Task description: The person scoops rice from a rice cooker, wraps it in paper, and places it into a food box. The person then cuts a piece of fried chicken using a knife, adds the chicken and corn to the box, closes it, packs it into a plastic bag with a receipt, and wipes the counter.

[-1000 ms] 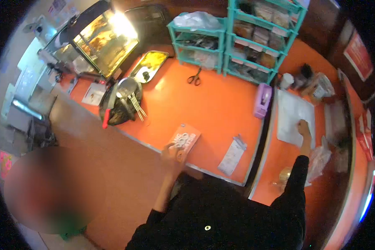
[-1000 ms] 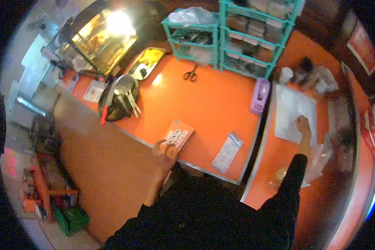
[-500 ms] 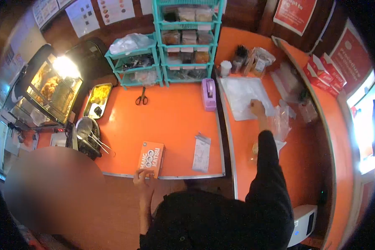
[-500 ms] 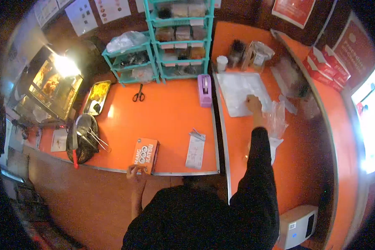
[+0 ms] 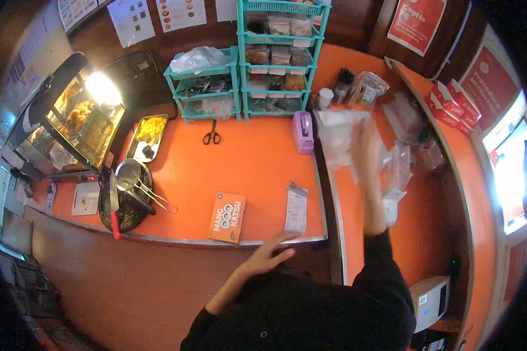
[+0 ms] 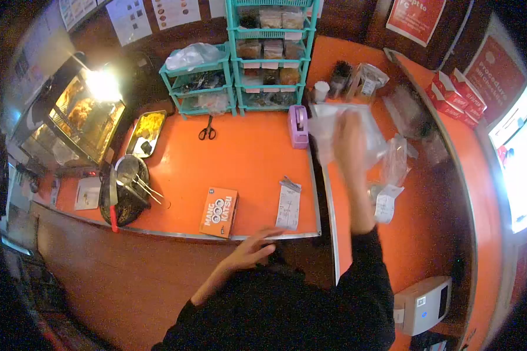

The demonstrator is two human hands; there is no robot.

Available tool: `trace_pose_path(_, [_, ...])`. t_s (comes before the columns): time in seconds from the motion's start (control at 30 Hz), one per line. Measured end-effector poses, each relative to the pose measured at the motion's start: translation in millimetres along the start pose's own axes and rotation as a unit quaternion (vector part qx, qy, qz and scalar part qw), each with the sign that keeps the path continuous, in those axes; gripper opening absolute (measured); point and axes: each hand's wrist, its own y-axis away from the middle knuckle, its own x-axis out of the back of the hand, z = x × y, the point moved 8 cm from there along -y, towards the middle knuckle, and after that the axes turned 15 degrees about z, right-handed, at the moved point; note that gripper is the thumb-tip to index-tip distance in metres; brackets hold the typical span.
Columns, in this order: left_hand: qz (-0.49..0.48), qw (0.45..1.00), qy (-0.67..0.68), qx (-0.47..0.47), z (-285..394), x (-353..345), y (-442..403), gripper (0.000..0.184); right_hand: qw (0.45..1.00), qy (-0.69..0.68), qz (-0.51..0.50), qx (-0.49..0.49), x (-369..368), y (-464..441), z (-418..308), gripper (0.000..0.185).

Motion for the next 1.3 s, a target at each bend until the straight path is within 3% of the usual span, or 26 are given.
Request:
trace_pose_path(0.03, [-0.008,0.998,0.042,-0.038,10,-16,-7,0.061,0.998,0.008,-0.048,0.048,0,39,-30,0.013])
trace_pose_path(0.07, [0.078,0.986,0.149,0.015,-9,-17,-27,0.061,0.974,0.134,-0.063,0.169,6,86,-74,0.018])
trace_pose_path(0.13, [0.168,0.951,0.249,0.073,-46,8,-41,0.062,0.980,-0.077,-0.139,0.121,11,157,-130,0.023])
trace_pose_path(0.2, [0.062,0.907,0.417,0.012,-23,40,-26,0.059,0.878,-0.377,-0.291,-0.042,-1,210,-158,0.023])
trace_pose_path(0.23, [0.025,0.884,0.468,-0.006,-5,54,-17,0.058,0.876,-0.381,-0.291,-0.048,-6,216,-155,0.023])
trace_pose_path(0.3, [0.087,0.866,0.480,0.111,52,60,7,0.057,0.683,-0.513,-0.369,-0.367,-40,243,-126,0.025])
trace_pose_path(0.37, [0.193,0.896,0.378,0.130,59,85,48,0.056,0.708,-0.493,-0.344,-0.370,-61,247,-121,0.035])
trace_pose_path(0.43, [0.293,0.906,0.267,0.148,68,104,89,0.056,0.873,-0.321,-0.307,-0.201,-115,289,-95,0.043])
trace_pose_path(0.47, [0.164,0.849,0.495,0.086,97,89,97,0.055,0.742,-0.439,-0.336,-0.380,-140,345,-89,0.042])
trace_pose_path(0.5, [0.164,0.851,0.495,0.061,96,97,112,0.056,0.740,-0.441,-0.335,-0.382,-122,347,-114,0.042])
trace_pose_path(0.53, [0.163,0.852,0.496,0.037,95,105,128,0.056,0.545,-0.484,-0.386,-0.565,-97,357,-152,0.038])
trace_pose_path(0.6, [0.296,0.914,0.271,0.063,67,137,175,0.060,0.302,-0.489,-0.406,-0.710,-76,392,-180,0.034])
trace_pose_path(0.7, [0.362,0.881,0.303,0.042,63,167,228,0.059,0.301,-0.558,-0.452,-0.627,-87,413,-165,0.032])
trace_pose_path(0.77, [0.402,0.858,0.320,0.024,64,194,262,0.059,0.226,-0.661,-0.628,-0.342,-64,377,-184,0.038])
trace_pose_path(0.83, [0.419,0.846,0.329,0.014,44,234,297,0.059,0.230,-0.629,-0.647,-0.364,-41,364,-194,0.040])
trace_pose_path(0.9, [0.412,0.872,0.162,0.208,-39,273,333,0.059,0.478,-0.478,-0.703,-0.221,-45,365,-180,0.034])
trace_pose_path(0.93, [0.411,0.872,0.162,0.211,-31,269,322,0.059,0.550,-0.421,-0.702,-0.164,-48,362,-182,0.021])
trace_pose_path(0.97, [0.362,0.867,-0.027,0.340,-37,267,312,0.058,0.552,-0.421,-0.701,-0.166,-46,361,-187,0.021])
trace_pose_path(1.0, [0.293,0.816,-0.218,0.449,-41,267,310,0.058,0.629,-0.335,-0.675,-0.188,-55,358,-177,0.019])
trace_pose_path(1.03, [0.289,0.817,-0.221,0.447,-48,259,304,0.058,0.698,-0.245,-0.640,-0.208,-61,353,-164,0.018])
trace_pose_path(1.07, [0.381,0.788,-0.330,0.352,-41,265,292,0.057,0.686,-0.379,-0.585,-0.207,-86,383,-157,0.028])
trace_pose_path(1.1, [0.463,0.735,-0.428,0.249,-26,259,285,0.056,0.688,-0.377,-0.584,-0.209,-79,385,-166,0.028])
trace_pose_path(1.17, [0.399,0.892,-0.030,0.207,5,191,216,0.043,0.606,-0.490,-0.572,-0.256,-51,378,-205,0.037])
trace_pose_path(1.2, [0.402,0.891,-0.027,0.208,9,175,201,0.043,0.605,-0.489,-0.575,-0.255,-47,382,-215,0.037])
trace_pose_path(1.27, [0.312,0.936,-0.056,0.152,21,144,169,0.028,0.725,-0.316,-0.601,-0.116,-46,389,-220,0.039])
trace_pose_path(1.3, [0.312,0.936,-0.056,0.152,25,147,162,0.028,0.725,-0.316,-0.601,-0.116,-45,384,-221,0.039])
